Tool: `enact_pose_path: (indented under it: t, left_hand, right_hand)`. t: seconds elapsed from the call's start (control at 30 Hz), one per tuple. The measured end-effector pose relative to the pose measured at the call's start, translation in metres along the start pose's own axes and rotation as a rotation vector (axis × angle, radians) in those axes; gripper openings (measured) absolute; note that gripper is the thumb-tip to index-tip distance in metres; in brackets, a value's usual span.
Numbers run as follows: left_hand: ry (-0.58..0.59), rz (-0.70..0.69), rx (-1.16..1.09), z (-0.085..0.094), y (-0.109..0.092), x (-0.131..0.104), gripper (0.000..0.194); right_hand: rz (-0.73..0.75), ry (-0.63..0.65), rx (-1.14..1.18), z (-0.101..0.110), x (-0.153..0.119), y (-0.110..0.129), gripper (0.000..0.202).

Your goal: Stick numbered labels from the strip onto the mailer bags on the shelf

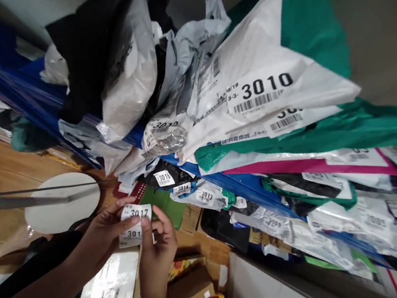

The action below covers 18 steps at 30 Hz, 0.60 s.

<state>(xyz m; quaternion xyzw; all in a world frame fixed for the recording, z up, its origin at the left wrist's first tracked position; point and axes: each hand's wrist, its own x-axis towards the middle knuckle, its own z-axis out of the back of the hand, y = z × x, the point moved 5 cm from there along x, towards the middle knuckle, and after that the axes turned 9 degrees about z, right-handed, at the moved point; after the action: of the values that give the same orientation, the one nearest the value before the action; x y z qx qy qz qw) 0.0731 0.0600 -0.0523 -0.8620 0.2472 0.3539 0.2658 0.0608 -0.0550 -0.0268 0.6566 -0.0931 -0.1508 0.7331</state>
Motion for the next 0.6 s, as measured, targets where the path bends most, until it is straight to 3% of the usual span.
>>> enact_pose_path:
  t: [0.07,0.13,0.27,0.33,0.4,0.5,0.6]
  left_hand:
    - [-0.018,0.052,-0.065,0.006,0.0,0.003,0.054]
    - [-0.038,0.029,-0.067,0.013,-0.004,0.007,0.044]
    - [-0.076,-0.279,0.168,0.027,-0.021,0.01,0.026]
    - [-0.091,-0.451,0.345,0.029,-0.029,0.008,0.018]
    - [-0.115,-0.523,0.46,0.027,-0.035,0.009,0.013]
    - [-0.154,-0.454,0.423,0.018,-0.037,0.02,0.016]
    - [-0.138,-0.422,0.32,-0.001,-0.039,0.039,0.025]
  right_hand:
    - [0.0,0.157,-0.084,-0.006,0.003,0.006,0.032]
    - [0.116,0.25,-0.274,-0.013,0.01,0.025,0.023]
    - [0.747,0.274,-0.726,-0.04,0.029,0.085,0.022]
    - [0.988,0.4,-0.853,-0.056,0.039,0.094,0.028]
    - [1.026,0.489,-0.962,-0.06,0.055,0.086,0.028]
    - [0.903,0.436,-1.006,-0.042,0.078,0.064,0.023]
    - [0.794,0.373,-0.878,-0.024,0.088,0.049,0.025]
